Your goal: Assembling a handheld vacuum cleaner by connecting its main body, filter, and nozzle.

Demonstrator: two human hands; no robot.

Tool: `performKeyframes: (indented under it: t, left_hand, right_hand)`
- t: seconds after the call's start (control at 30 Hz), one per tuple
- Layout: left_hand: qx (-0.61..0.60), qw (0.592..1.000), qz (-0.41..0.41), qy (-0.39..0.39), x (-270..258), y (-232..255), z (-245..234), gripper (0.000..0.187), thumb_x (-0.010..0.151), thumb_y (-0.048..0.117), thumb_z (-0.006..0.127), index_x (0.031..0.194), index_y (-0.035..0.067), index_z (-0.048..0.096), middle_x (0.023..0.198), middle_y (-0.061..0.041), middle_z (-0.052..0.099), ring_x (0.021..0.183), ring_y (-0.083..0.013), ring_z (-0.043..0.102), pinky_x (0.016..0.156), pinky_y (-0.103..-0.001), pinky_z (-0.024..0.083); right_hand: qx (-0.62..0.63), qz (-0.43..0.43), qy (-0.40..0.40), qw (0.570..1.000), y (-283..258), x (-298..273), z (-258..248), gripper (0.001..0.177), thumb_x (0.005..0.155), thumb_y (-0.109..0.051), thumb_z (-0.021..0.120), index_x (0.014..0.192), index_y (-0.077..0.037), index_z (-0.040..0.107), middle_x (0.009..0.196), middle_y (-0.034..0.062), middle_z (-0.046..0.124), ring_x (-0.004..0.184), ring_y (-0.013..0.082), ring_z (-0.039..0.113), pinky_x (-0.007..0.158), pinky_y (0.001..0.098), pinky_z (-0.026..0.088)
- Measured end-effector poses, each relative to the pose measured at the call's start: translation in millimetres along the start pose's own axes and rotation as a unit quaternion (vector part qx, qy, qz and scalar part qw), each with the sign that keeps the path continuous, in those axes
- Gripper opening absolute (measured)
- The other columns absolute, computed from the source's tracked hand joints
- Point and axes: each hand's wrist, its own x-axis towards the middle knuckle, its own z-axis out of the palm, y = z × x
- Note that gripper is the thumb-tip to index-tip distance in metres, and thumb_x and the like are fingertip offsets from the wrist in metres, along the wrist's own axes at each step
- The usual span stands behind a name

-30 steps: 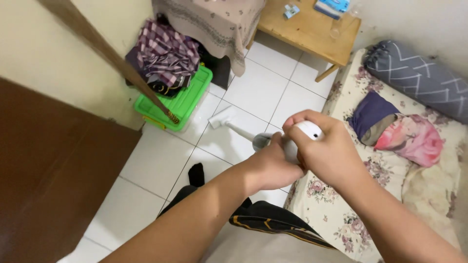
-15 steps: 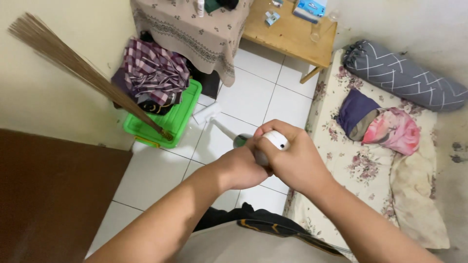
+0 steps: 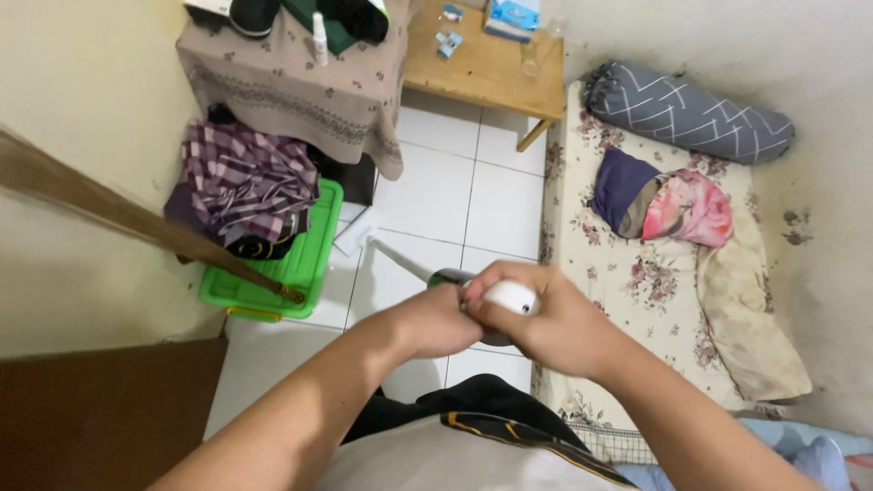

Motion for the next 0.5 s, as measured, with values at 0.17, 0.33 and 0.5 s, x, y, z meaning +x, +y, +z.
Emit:
performKeyframes:
  t: [0.17, 0.33, 0.5]
  left_hand:
    - [-0.074, 0.996, 0.046, 0.002, 23.0, -32.7, 24.0, 0.045, 0.083, 0.019, 0.059, 0.126, 0.008, 0.067, 0.115, -0.012, 0.076, 0.110, -0.0232, 0.070, 0.096, -0.034, 0.052]
    - [-0.051, 0.999, -0.010, -0.002, 5.6, -17.0, 26.4, 0.051, 0.087, 0.029, 0.065, 0.134, 0.011, 0.058, 0.119, -0.012, 0.071, 0.113, -0.0228, 0.066, 0.099, -0.034, 0.050]
    - [-0.062, 0.995, 0.074, -0.006, -14.5, -8.2, 19.7, 0.056, 0.075, 0.040, 0.075, 0.126, 0.017, 0.067, 0.117, -0.008, 0.076, 0.111, -0.0221, 0.072, 0.095, -0.032, 0.054]
  right_hand:
    - [0.030, 0.026, -0.016, 0.999, 11.9, -7.4, -0.2, 0.012, 0.089, -0.013, 0.069, 0.097, -0.003, 0.074, 0.091, 0.0024, 0.075, 0.083, 0.0083, 0.067, 0.076, 0.0252, 0.058]
    - [-0.003, 0.023, -0.036, 0.999, 7.7, -10.2, -4.4, 0.013, 0.088, -0.013, 0.071, 0.096, -0.003, 0.075, 0.089, 0.0032, 0.075, 0.082, 0.0086, 0.066, 0.077, 0.0251, 0.056]
    - [-0.072, -0.017, -0.138, 0.988, -9.1, -2.0, -17.8, 0.013, 0.086, -0.013, 0.072, 0.094, -0.004, 0.077, 0.089, 0.0012, 0.077, 0.085, 0.0093, 0.068, 0.080, 0.0263, 0.055]
